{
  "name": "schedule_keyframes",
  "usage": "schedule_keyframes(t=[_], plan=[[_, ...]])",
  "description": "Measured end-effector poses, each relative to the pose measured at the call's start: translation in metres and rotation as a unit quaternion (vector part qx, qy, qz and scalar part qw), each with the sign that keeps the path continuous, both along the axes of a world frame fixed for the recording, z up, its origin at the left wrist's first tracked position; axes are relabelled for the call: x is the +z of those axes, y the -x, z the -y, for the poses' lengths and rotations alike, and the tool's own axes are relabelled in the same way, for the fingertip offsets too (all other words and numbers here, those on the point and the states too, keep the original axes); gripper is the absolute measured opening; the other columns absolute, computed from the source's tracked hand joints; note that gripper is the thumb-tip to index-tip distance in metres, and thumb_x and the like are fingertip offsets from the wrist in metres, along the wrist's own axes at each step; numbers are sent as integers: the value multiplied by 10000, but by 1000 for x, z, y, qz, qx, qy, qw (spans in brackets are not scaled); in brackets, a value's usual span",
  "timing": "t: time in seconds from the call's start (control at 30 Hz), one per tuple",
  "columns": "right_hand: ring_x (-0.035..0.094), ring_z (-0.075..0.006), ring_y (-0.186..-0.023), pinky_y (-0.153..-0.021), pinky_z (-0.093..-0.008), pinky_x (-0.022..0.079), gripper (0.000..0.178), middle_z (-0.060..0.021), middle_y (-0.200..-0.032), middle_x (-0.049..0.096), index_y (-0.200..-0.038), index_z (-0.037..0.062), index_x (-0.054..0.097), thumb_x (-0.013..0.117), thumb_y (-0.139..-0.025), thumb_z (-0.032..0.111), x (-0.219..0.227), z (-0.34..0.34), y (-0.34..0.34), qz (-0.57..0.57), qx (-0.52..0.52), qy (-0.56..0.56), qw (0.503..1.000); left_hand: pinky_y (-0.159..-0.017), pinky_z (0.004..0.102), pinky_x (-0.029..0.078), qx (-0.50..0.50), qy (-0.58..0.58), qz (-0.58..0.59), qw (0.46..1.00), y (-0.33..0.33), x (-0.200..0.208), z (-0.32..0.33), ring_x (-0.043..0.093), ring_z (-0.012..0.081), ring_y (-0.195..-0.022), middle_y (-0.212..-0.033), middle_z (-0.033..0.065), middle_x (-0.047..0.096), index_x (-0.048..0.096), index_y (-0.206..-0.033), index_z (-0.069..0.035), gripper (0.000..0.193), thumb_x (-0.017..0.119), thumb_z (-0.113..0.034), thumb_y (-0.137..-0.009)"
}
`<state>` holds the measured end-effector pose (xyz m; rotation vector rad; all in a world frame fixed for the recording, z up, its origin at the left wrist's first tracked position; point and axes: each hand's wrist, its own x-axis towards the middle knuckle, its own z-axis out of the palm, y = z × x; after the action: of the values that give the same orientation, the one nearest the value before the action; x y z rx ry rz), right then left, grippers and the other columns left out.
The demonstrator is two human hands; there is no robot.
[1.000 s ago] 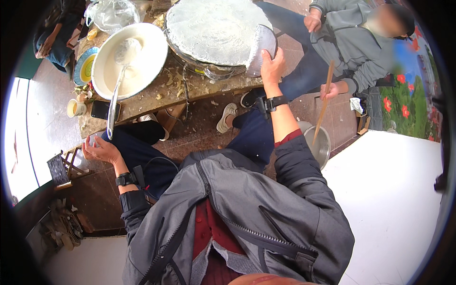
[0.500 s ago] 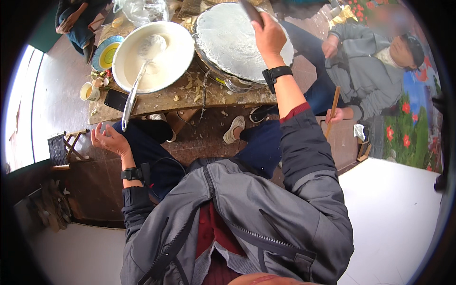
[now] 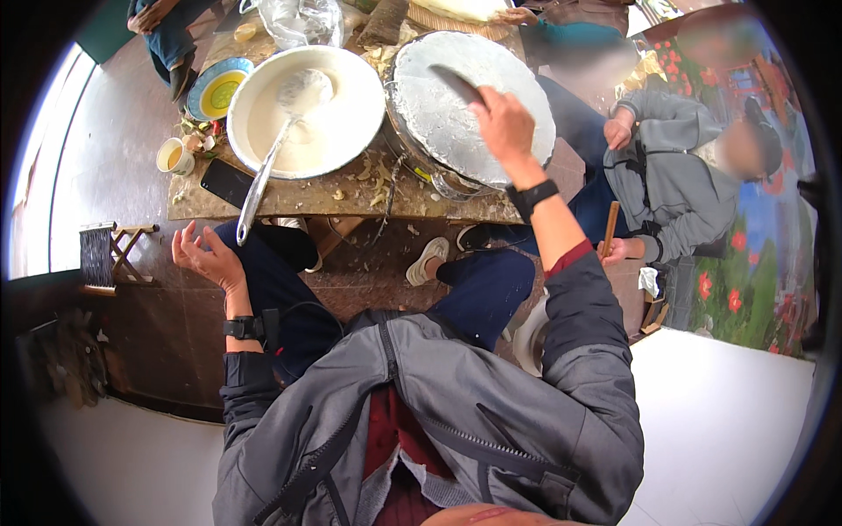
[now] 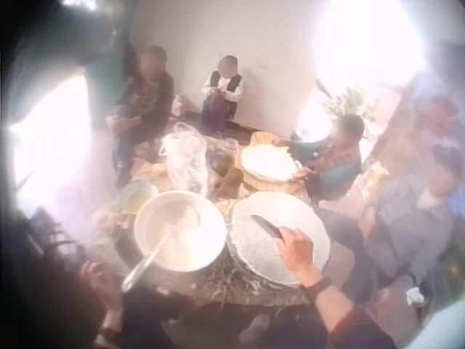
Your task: The person ladles batter onto a hot griddle, spreads it into a thin circle with a wooden spreader, cooks the crepe, then lifts and removes it. The process repeats with a second crepe.
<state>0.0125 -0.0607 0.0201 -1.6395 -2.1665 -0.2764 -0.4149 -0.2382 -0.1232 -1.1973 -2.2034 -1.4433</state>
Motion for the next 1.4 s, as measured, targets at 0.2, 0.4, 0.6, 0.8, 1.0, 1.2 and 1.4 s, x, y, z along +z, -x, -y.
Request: schedule_keyframes(t=[0.2,0.4,0.6,0.8,1.0,1.2,1.4], plan=[[620,-269,-905,-792,-422,468,223,-68,-883,688,-1043,166,650,669,-829,226,11,-92,18,104,43,-9,994,-853,331,477,-11,-7,24,1000,-7,5,-3,395,254,-1196,-1292,151,406,588,-1115,-12,242,612,-121,-900],[613,-247,-969,-832,-405,445,226,-34,-922,698,-1053,192,676,665,-827,195,-16,-141,47,105,76,9,991,-851,326,475,3,-9,33,999,-4,5,-2,449,241,-1140,-1272,137,420,605,-1080,-18,201,613,-107,-900],[589,-195,-875,-787,-363,414,225,29,-919,687,-1034,233,685,614,-839,149,-4,-115,25,163,228,-7,960,-853,324,470,4,-14,44,999,-1,4,-2,446,236,-1147,-1273,134,420,612,-1073,-15,192,610,-100,-901],[560,-189,-781,-746,-353,404,204,54,-862,690,-1008,235,697,642,-820,178,23,-84,0,113,301,48,946,-854,317,471,-5,-17,52,998,-4,6,-2,452,235,-1140,-1270,140,427,612,-1062,-4,185,606,-100,-904],[574,-224,-794,-743,-362,431,265,11,-842,675,-1036,216,693,676,-779,153,4,-65,6,122,227,35,966,-836,304,486,-9,-29,66,997,-7,8,-4,450,236,-1136,-1267,145,434,613,-1066,-2,190,608,-93,-900],[573,-222,-810,-753,-363,413,267,19,-851,678,-1001,230,705,662,-767,110,13,-53,-3,32,231,68,970,-836,307,485,-7,-40,57,998,-8,9,-2,434,237,-1145,-1261,144,430,609,-1075,-6,201,614,-95,-894],[565,-209,-789,-714,-352,409,275,31,-859,681,-1012,233,696,654,-767,117,8,-47,4,121,265,44,955,-856,322,471,-8,-34,53,998,-9,10,-3,422,239,-1160,-1272,144,415,597,-1088,-12,215,614,-98,-892]])
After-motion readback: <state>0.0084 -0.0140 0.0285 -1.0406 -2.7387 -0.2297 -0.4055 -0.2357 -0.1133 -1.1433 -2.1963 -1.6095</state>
